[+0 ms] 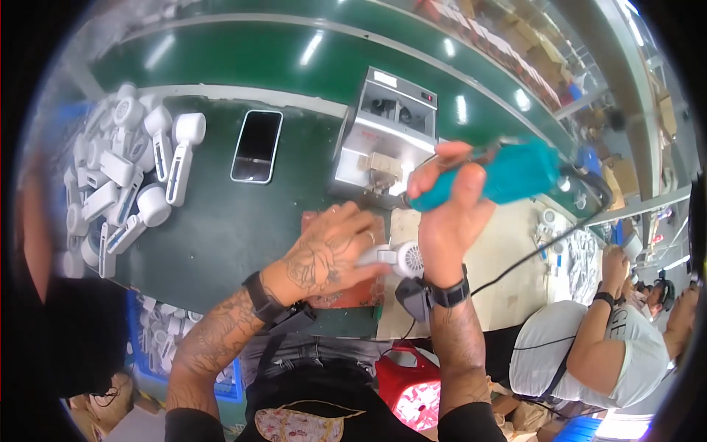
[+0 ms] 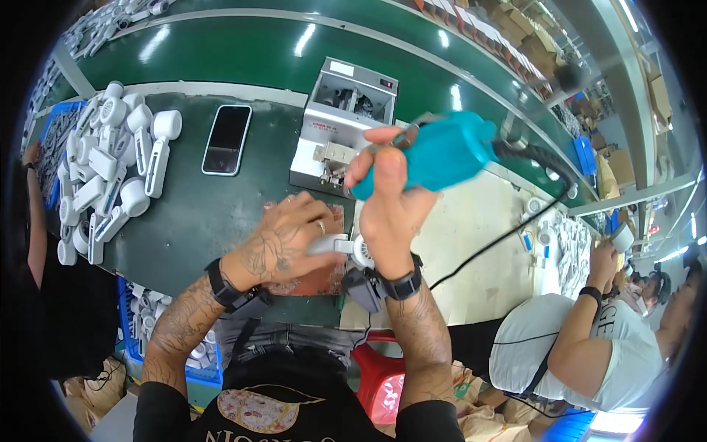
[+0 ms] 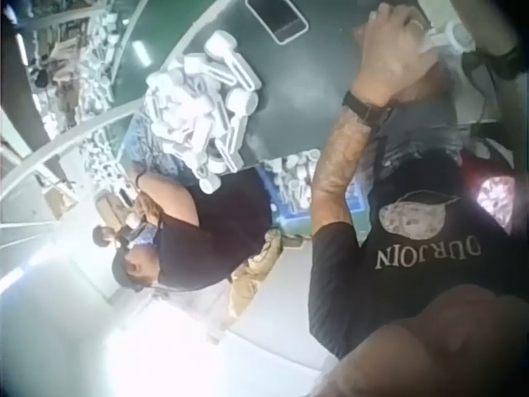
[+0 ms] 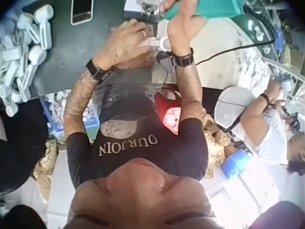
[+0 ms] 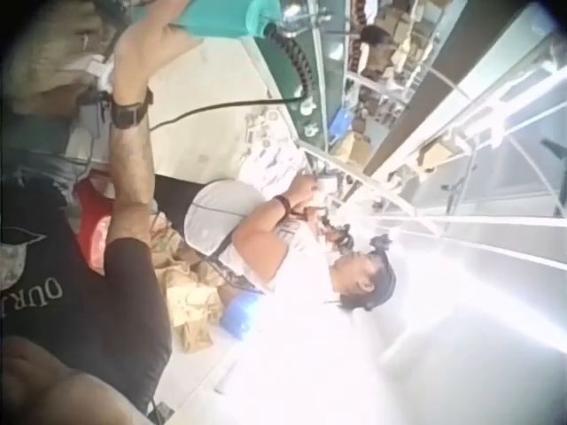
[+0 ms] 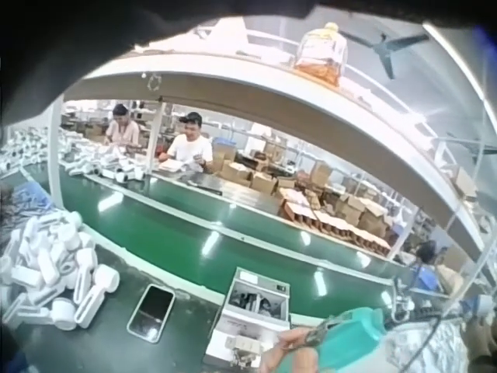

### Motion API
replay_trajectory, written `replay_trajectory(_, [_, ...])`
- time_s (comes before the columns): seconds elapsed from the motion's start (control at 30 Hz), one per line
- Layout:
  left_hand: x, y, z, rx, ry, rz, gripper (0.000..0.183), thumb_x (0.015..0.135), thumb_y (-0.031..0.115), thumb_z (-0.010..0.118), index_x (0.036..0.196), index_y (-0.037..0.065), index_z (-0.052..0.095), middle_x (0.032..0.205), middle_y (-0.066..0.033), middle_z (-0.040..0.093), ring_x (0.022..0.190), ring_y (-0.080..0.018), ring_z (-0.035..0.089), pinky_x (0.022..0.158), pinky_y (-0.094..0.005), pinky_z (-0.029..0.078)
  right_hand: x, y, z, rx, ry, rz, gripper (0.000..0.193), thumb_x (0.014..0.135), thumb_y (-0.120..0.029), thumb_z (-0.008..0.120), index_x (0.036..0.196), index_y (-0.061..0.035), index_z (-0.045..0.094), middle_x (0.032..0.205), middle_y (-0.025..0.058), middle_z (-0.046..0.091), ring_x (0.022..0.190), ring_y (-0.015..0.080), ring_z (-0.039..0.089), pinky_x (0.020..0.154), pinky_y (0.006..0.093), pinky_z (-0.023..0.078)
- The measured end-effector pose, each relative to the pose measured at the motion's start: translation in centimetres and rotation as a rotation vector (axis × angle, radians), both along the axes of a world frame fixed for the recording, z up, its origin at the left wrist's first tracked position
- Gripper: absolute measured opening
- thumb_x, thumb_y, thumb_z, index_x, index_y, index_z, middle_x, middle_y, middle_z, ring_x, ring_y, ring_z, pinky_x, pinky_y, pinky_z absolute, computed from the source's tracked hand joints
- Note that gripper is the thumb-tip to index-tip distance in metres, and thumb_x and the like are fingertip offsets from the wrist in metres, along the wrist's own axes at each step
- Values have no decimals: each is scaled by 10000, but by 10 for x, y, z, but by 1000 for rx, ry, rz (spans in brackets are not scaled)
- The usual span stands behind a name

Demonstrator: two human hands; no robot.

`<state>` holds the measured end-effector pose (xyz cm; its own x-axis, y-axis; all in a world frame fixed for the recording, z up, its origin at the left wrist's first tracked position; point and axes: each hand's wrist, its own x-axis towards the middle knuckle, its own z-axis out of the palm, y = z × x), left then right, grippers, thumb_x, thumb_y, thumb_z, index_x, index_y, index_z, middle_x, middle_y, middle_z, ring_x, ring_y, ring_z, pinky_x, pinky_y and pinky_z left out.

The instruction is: Assembling handheld electric fans on a production line using an electric screwdriver.

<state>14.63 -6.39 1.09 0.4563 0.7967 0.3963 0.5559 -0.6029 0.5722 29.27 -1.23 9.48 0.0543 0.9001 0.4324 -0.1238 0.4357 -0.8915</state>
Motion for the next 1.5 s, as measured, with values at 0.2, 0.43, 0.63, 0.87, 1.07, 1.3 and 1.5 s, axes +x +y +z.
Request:
replay_trajectory(0.2, [-10, -7, 4, -149, -23, -25, 556, 860, 443, 692, 1237, 38, 640, 1175, -116, 597, 1133, -293, 531, 1031, -447, 407, -15, 37, -16, 105, -104, 36, 476, 1009, -472, 571, 1039, 3, 565, 717, 57, 579, 622, 159, 579, 559, 290, 459])
replay_trajectory(0.43, [-3, -6, -3, -38, -28, 17, 542, 846, 415, 716, 1244, 54, 645, 1105, -104, 594, 1054, -292, 545, 975, -445, 442, -19, 33, -24, 70, -51, 78, 398, 1021, -396, 577, 1001, 0, 560, 708, 56, 576, 611, 156, 568, 566, 283, 454])
replay_trajectory(0.63, [-4, -2, 1, -18, -24, 54, 544, 835, 409, 727, 1239, 56, 642, 1041, -101, 580, 1007, -287, 552, 948, -440, 454, 2, -12, -6, -36, -66, 49, 506, 994, -478, 592, 1043, 25, 564, 687, 76, 557, 592, 163, 549, 539, 295, 438])
replay_trajectory(0.87, [-3, -4, -5, 4, -92, 108, 476, 761, 404, 808, 1133, 122, 721, 1009, -48, 613, 947, -261, 564, 865, -412, 465, 14, -25, -18, -99, -79, 71, 620, 948, -564, 619, 1045, 44, 541, 660, 73, 525, 578, 184, 538, 536, 310, 426])
replay_trajectory(1.07, [-2, -6, -8, 16, -111, 110, 457, 761, 408, 810, 1106, 121, 724, 1014, -50, 615, 940, -265, 561, 860, -422, 465, 17, -29, -30, -111, -73, 64, 597, 951, -559, 617, 1022, 26, 522, 666, 77, 521, 573, 196, 529, 546, 326, 434])
replay_trajectory(1.3, [-2, -3, -1, 17, -10, 84, 490, 801, 397, 763, 1167, 86, 668, 1076, -76, 602, 984, -286, 558, 899, -438, 460, 17, -23, -37, -65, -46, 148, 487, 981, -474, 613, 934, -5, 489, 661, 85, 514, 567, 194, 515, 543, 335, 440])
replay_trajectory(1.5, [-1, -4, 0, 18, -7, 88, 492, 810, 399, 756, 1180, 87, 665, 1085, -81, 598, 1009, -291, 559, 926, -445, 457, 16, -21, -36, -61, -48, 114, 472, 989, -457, 605, 943, 2, 505, 666, 90, 513, 574, 197, 521, 548, 332, 445])
